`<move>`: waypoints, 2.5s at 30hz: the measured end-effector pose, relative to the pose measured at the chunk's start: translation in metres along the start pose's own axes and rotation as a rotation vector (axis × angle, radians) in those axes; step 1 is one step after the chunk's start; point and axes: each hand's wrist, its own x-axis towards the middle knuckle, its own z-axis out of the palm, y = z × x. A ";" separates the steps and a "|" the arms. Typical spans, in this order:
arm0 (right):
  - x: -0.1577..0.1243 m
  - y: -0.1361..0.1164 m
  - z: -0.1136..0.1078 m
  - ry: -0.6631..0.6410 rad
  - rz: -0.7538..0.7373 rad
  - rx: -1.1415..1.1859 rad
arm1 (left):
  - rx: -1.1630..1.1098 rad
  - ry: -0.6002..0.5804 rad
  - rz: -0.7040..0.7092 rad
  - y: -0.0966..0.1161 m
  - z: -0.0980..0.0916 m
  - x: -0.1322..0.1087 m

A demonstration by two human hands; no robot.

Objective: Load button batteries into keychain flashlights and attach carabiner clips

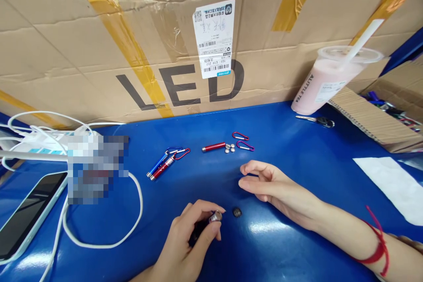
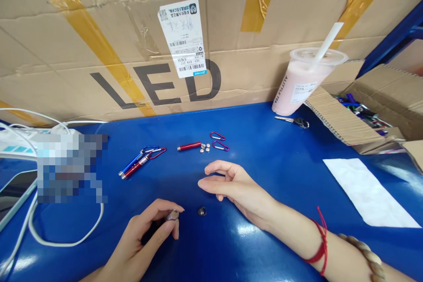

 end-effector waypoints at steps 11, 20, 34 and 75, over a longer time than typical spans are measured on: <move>-0.004 -0.004 0.002 -0.020 0.006 -0.031 | 0.028 0.031 0.062 -0.001 -0.002 0.002; -0.001 -0.003 -0.001 -0.035 0.005 -0.077 | 0.055 -0.028 0.095 -0.007 -0.009 0.004; 0.001 -0.002 -0.002 -0.027 0.036 -0.037 | 0.027 0.011 0.041 -0.001 -0.008 0.005; 0.000 -0.003 -0.001 -0.280 0.083 -0.021 | 0.030 0.031 -0.005 -0.001 -0.007 0.003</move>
